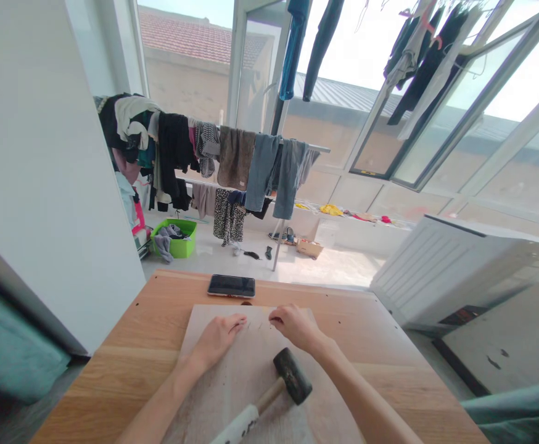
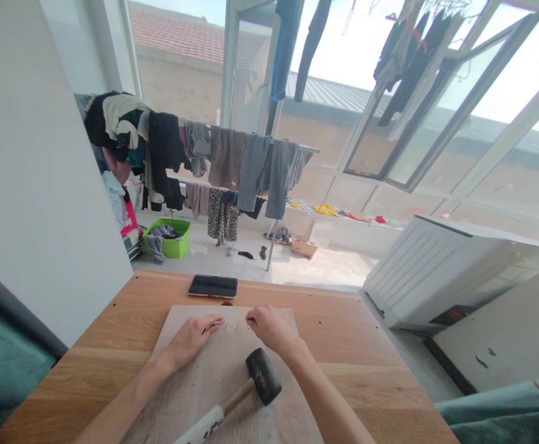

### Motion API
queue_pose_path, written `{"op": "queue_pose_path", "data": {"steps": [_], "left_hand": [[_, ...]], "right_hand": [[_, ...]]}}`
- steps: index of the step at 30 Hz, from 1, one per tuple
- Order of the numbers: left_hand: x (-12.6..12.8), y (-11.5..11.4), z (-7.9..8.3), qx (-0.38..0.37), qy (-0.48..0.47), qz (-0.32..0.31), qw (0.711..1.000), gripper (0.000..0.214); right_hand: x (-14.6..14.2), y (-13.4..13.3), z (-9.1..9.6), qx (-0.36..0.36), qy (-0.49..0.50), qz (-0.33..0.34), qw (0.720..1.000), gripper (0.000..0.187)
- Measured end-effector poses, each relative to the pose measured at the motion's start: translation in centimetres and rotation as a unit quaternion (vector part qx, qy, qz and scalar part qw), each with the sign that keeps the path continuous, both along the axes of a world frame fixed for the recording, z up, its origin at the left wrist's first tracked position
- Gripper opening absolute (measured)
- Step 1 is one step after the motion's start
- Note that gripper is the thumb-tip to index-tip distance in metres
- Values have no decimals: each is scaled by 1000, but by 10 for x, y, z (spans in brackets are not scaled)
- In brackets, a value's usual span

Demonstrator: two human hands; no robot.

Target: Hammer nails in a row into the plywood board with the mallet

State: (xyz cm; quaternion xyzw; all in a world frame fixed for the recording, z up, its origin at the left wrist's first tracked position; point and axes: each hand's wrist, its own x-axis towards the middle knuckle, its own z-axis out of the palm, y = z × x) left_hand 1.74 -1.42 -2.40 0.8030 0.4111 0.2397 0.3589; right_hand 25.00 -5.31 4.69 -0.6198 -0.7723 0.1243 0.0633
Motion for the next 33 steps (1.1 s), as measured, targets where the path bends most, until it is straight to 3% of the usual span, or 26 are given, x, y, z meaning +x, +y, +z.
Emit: {"op": "queue_pose_path", "data": {"steps": [5,10,13,18,21,28,33], "left_hand": [[9,-3,7,-3,-43,1,999,37],[25,-3,5,-12,-11,-9,1000,32],[26,-6,11,-8,-59,-5,998,31],[7,-25,34,-21,-95,3,995,36],[-9,-38,40,-46,-85,-5,995,42],[-40,-53,17,-121,-39,-15,992,55],[-63,-58,15,-16,8,17,1000,52]], "right_hand": [[-14,3,0,9,39,28,999,29],[-26,2,-9,22,75,26,997,28],[-27,-2,-3,31,104,24,994,28],[-32,-16,11,29,164,42,985,25],[-43,-23,8,13,197,69,978,26],[-71,-30,-14,-12,239,106,965,27],[-75,-46,-10,-23,275,120,954,27]]}}
